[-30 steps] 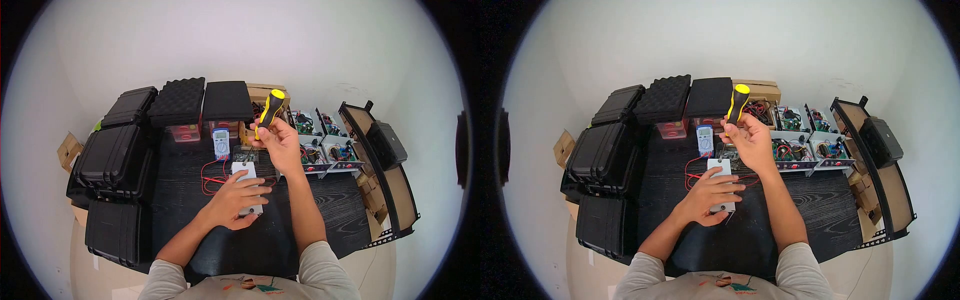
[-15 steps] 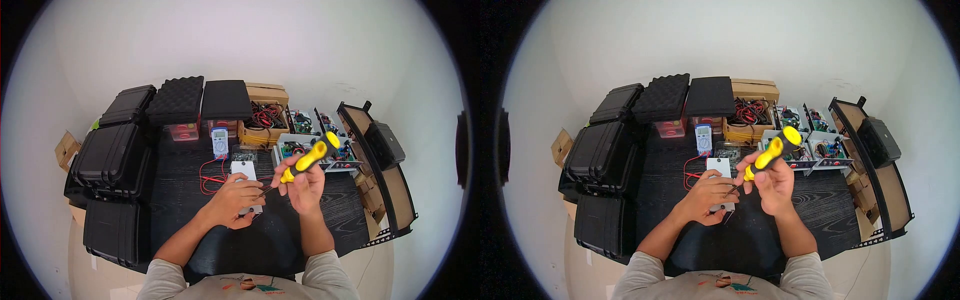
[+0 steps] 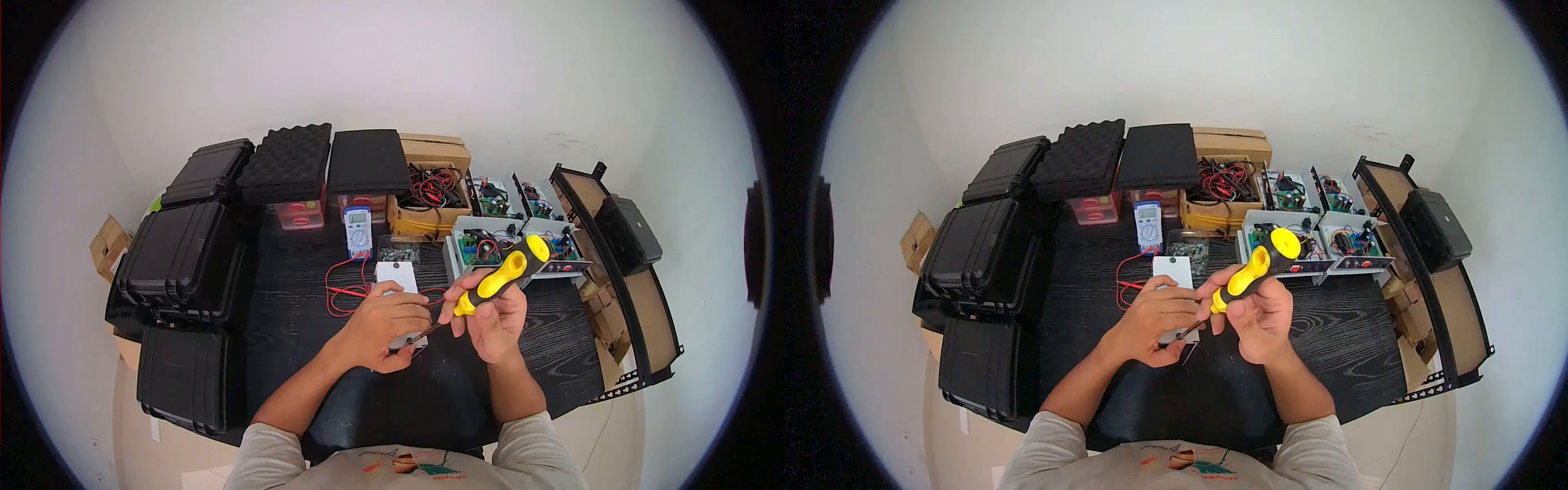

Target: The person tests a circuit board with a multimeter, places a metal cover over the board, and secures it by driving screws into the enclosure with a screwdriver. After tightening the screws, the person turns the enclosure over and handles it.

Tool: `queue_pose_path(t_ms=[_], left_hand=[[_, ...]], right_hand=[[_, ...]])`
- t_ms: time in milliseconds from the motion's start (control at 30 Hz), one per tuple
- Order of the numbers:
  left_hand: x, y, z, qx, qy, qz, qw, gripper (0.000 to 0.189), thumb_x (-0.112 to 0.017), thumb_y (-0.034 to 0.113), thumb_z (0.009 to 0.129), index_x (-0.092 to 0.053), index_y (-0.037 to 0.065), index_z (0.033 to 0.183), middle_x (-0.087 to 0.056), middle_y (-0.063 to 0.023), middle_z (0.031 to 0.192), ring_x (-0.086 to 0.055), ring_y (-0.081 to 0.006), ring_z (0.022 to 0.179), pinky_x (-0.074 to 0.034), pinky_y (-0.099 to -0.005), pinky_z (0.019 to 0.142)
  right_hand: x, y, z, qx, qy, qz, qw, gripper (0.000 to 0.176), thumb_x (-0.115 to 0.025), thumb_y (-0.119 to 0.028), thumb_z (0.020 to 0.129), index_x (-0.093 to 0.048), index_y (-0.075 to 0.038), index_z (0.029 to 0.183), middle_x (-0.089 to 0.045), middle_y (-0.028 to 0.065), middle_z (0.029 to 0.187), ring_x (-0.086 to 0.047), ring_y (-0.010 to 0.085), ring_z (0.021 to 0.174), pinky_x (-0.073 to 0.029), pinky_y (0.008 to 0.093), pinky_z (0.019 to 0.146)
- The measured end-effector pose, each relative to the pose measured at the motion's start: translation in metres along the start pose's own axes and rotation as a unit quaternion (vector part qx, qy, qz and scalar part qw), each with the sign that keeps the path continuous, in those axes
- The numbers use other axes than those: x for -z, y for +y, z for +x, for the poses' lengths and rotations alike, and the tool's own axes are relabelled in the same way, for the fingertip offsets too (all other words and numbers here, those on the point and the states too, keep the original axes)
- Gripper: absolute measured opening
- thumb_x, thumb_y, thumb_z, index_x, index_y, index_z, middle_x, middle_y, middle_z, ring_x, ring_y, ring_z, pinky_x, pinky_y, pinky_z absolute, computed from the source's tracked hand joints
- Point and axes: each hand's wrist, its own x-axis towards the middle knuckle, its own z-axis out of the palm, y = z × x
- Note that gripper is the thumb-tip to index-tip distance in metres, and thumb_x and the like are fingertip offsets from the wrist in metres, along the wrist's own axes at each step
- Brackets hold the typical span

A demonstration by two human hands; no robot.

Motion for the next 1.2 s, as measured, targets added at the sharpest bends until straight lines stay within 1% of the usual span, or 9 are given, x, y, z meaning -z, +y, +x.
queue_pose_path(t_ms=[267,367,567,767,800,900,1067,1133,1200], left_hand=[[-0.001,0.0,0.0,0.001,-0.001,0.001,1.0,0.037,-0.07,0.018,0.066,-0.073,0.011,0.103,-0.072,-0.0037,0.11,-0.068,-0.0266,0.12,-0.044,-0.048,0.101],[-0.001,0.0,0.0,0.01,-0.008,0.001,1.0,0.037,-0.07,0.018,0.066,-0.073,0.011,0.103,-0.072,-0.0038,0.109,-0.068,-0.0265,0.12,-0.044,-0.0481,0.101],[-0.002,-0.002,-0.001,-0.005,0.009,0.001,1.0,0.038,-0.071,0.017,0.066,-0.074,0.01,0.103,-0.073,-0.0043,0.109,-0.068,-0.0263,0.12,-0.045,-0.0484,0.1],[0.004,0.002,0.001,0.019,-0.021,-0.015,0.999,0.042,-0.075,0.014,0.065,-0.075,0.009,0.106,-0.074,-0.0046,0.11,-0.068,-0.0262,0.119,-0.044,-0.0485,0.101],[0.004,0.003,0.002,0.019,-0.021,-0.013,1.0,0.042,-0.076,0.015,0.065,-0.075,0.009,0.106,-0.074,-0.0045,0.11,-0.068,-0.0262,0.119,-0.044,-0.0486,0.102],[0.004,0.004,0.003,0.02,-0.021,-0.01,1.0,0.041,-0.079,0.015,0.067,-0.075,0.009,0.106,-0.074,-0.0045,0.109,-0.068,-0.026,0.119,-0.044,-0.0489,0.104],[0.002,0.003,0.002,0.025,-0.026,-0.011,0.999,0.038,-0.08,0.016,0.069,-0.075,0.01,0.106,-0.074,-0.0047,0.11,-0.067,-0.0257,0.119,-0.043,-0.0511,0.107],[0.003,0.004,0.002,0.03,-0.036,-0.007,0.999,0.038,-0.08,0.016,0.07,-0.074,0.01,0.107,-0.074,-0.0046,0.11,-0.067,-0.0258,0.119,-0.042,-0.0523,0.109],[0.003,0.005,0.0,0.034,-0.04,-0.007,0.999,0.037,-0.08,0.016,0.071,-0.074,0.01,0.107,-0.073,-0.0046,0.111,-0.067,-0.0259,0.119,-0.041,-0.0533,0.111]], right_hand=[[0.0,0.0,0.0,-0.001,0.014,-0.007,1.0,0.043,-0.068,-0.025,0.106,-0.056,0.006,0.132,-0.071,0.0223,0.116,-0.075,0.0223,0.089,-0.058,0.0268,0.063],[-0.003,0.0,0.001,0.005,0.013,-0.009,1.0,0.038,-0.071,-0.019,0.104,-0.057,0.004,0.13,-0.071,0.0221,0.116,-0.075,0.0223,0.089,-0.059,0.027,0.063],[-0.003,0.001,0.008,0.025,-0.043,0.035,0.998,0.032,-0.073,-0.01,0.1,-0.057,0.001,0.125,-0.07,0.0226,0.115,-0.076,0.0235,0.091,-0.062,0.0279,0.065],[0.003,-0.007,0.01,-0.09,-0.024,0.069,0.993,0.034,-0.071,-0.01,0.102,-0.06,0.005,0.131,-0.07,0.0257,0.121,-0.077,0.0264,0.093,-0.065,0.0314,0.071],[0.004,-0.008,0.01,-0.085,-0.03,0.063,0.994,0.037,-0.071,-0.01,0.102,-0.061,0.008,0.132,-0.07,0.0269,0.124,-0.077,0.0266,0.093,-0.066,0.0331,0.076],[0.002,-0.006,0.01,-0.082,-0.006,0.044,0.996,0.036,-0.075,-0.005,0.098,-0.061,0.008,0.129,-0.071,0.0264,0.122,-0.077,0.0259,0.092,-0.067,0.0335,0.076],[0.001,0.002,0.012,-0.025,-0.008,0.03,0.999,0.045,-0.08,0.006,0.089,-0.059,0.006,0.128,-0.072,0.0255,0.119,-0.077,0.0219,0.088,-0.063,0.029,0.066],[0.003,0.005,0.013,-0.018,-0.013,0.02,1.0,0.048,-0.084,0.0,0.087,-0.058,0.003,0.127,-0.072,0.0257,0.116,-0.077,0.0231,0.084,-0.061,0.0282,0.059],[0.001,0.007,0.015,-0.032,-0.003,0.018,0.999,0.051,-0.088,-0.015,0.088,-0.056,0.0,0.125,-0.073,0.0264,0.111,-0.078,0.0265,0.077,-0.058,0.0282,0.051]])
